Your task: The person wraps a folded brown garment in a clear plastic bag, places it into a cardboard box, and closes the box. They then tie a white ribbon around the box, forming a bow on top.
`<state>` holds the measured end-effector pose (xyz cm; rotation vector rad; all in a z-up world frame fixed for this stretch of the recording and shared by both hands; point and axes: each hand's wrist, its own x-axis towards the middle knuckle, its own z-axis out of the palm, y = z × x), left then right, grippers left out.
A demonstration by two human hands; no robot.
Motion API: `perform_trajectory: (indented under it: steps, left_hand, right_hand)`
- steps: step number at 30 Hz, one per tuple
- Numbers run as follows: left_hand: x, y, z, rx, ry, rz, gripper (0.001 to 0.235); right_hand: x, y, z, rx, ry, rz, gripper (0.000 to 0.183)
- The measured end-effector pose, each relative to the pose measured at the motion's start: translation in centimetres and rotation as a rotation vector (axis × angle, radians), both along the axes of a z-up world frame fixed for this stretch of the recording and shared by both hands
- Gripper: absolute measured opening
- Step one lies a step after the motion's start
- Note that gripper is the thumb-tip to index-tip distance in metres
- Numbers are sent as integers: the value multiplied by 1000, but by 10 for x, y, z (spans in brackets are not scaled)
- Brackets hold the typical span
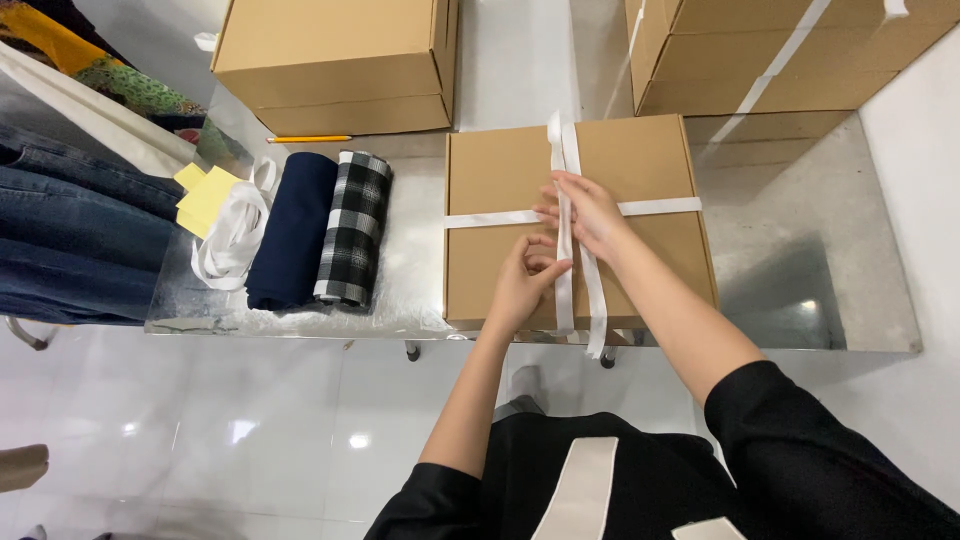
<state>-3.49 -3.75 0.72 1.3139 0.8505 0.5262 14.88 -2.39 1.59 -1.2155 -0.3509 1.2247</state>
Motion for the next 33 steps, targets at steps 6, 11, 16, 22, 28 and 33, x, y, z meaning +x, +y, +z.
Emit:
perform_trajectory:
  steps: [6, 11, 16, 22, 28, 33]
  left_hand:
    - [-6, 23, -31, 234, 78, 127, 29]
    - [-11, 13, 15, 570, 302, 24, 35]
    - [-1, -3, 5, 831, 465, -80, 47]
    - [-1, -22, 3, 1066, 505, -69, 26]
    - [-4, -28, -7, 1181, 577, -23, 24]
    - [-5, -18, 12, 1182, 622, -115, 38]
  right_hand:
    - [-3, -24, 40, -32, 4, 53, 39]
    - [-28, -107, 72, -59, 10, 113, 42]
    - [-44, -160, 82, -96, -7, 116, 40]
    - [-54, -184, 86, -84, 16, 130, 42]
    - [-63, -187, 89, -70, 14, 141, 42]
    - [-69, -177, 94, -86, -16, 156, 42]
